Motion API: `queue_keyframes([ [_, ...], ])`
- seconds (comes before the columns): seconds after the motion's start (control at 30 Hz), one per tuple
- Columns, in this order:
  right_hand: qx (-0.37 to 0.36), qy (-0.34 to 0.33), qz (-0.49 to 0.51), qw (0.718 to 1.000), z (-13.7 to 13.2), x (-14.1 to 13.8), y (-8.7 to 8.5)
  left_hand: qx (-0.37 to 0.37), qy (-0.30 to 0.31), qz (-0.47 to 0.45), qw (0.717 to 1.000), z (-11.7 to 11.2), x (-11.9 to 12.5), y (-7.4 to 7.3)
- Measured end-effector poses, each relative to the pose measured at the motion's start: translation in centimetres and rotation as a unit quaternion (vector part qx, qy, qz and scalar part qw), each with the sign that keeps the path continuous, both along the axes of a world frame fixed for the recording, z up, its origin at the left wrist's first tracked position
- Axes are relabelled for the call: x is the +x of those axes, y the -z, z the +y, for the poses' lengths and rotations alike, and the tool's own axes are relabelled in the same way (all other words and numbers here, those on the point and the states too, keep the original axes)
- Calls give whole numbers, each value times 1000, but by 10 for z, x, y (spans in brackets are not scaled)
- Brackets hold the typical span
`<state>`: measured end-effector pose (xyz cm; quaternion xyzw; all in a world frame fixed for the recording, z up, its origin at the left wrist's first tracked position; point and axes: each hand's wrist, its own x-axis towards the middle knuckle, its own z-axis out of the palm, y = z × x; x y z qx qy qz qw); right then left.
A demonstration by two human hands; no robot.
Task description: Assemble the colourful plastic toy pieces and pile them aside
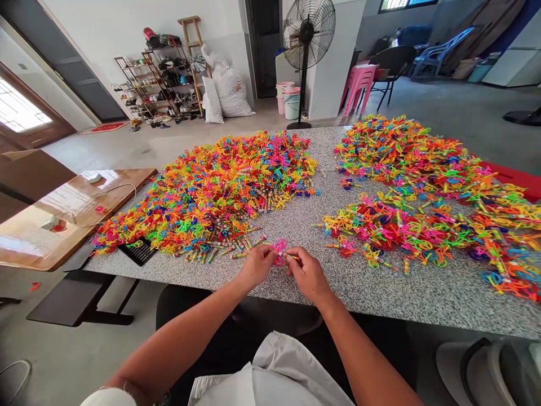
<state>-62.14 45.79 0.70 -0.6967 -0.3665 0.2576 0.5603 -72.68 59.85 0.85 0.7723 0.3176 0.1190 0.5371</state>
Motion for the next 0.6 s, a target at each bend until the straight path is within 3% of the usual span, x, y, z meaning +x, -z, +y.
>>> queue_keyframes([
  [0.07, -29, 24, -7, 999, 0, 9, 2, -19, 21, 17, 999, 3, 5, 5],
  [0.13, -28, 89, 13, 996, -2, 29, 3, 12, 20, 21, 1000, 17, 7, 3],
  [0.23, 91, 276, 99, 952, -5, 69, 3, 200, -35, 39, 978, 51, 2, -7],
  [0.3, 159, 343, 156, 912, -3, 87, 5, 314, -44, 93, 944, 73, -7, -14],
  [0.37, 130, 311, 146, 930, 4, 88, 10, 370, -24, 155, 916, 87, -15, -18],
  [0.47, -1, 156, -27, 987, 28, 57, 22, 407, -17, 195, 893, 98, -23, -19],
  [0.53, -66, 57, -176, 980, 49, 28, 29, 426, -48, 206, 880, 104, -24, -21],
  [0.6, -130, 1, -286, 949, 69, 6, 32, 433, -83, 235, 866, 115, -24, -24],
])
